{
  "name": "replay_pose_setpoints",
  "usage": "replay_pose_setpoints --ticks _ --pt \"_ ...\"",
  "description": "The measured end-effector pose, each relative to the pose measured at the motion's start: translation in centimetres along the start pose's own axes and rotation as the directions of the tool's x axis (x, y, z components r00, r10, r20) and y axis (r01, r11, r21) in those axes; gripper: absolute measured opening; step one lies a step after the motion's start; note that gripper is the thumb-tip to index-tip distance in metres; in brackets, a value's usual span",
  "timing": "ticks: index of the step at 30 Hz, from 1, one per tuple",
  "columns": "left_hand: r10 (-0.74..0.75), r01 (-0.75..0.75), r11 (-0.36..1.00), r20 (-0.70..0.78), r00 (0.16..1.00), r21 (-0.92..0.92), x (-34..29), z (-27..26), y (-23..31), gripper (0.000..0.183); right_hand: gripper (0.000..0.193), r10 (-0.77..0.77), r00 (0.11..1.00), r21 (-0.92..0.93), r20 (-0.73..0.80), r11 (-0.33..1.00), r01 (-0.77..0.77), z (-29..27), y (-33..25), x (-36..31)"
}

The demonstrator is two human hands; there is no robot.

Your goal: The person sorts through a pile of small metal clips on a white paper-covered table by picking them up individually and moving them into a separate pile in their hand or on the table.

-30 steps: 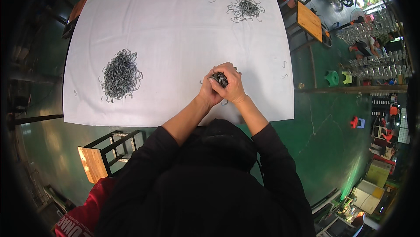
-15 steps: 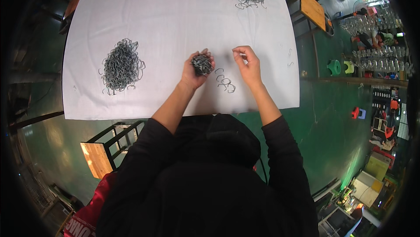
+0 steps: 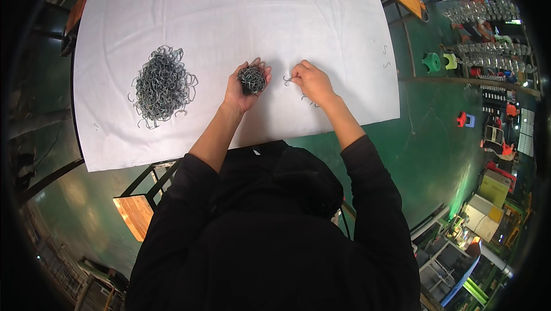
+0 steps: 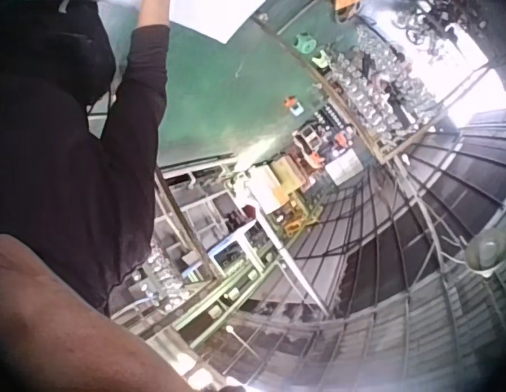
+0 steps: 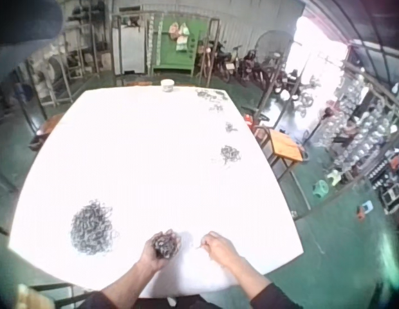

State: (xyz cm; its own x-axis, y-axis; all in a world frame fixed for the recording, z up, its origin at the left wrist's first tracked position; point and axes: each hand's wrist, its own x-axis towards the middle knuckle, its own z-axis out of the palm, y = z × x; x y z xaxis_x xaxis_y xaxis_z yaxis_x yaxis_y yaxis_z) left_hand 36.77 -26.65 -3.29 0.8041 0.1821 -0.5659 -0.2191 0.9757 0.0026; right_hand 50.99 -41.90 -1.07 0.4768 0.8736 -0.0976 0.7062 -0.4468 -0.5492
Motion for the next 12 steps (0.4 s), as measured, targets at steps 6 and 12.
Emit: replay_pose_setpoints --ticks 6,12 --pt "-0.016 0.018 0.997 -0.024 1.0 0.079 -0.4 0.4 0.5 0.031 0.014 -0.008 1.0 -0.314 0.015 0.949 0.013 0.8 -1.9 -0.2" --pt "-0.059 0.064 0.955 -0.028 0.998 0.288 0.4 0.2 -0.6 0.035 0.022 0.089 0.994 0.245 0.068 0.964 -0.103 -2.1 -8.7 0.2"
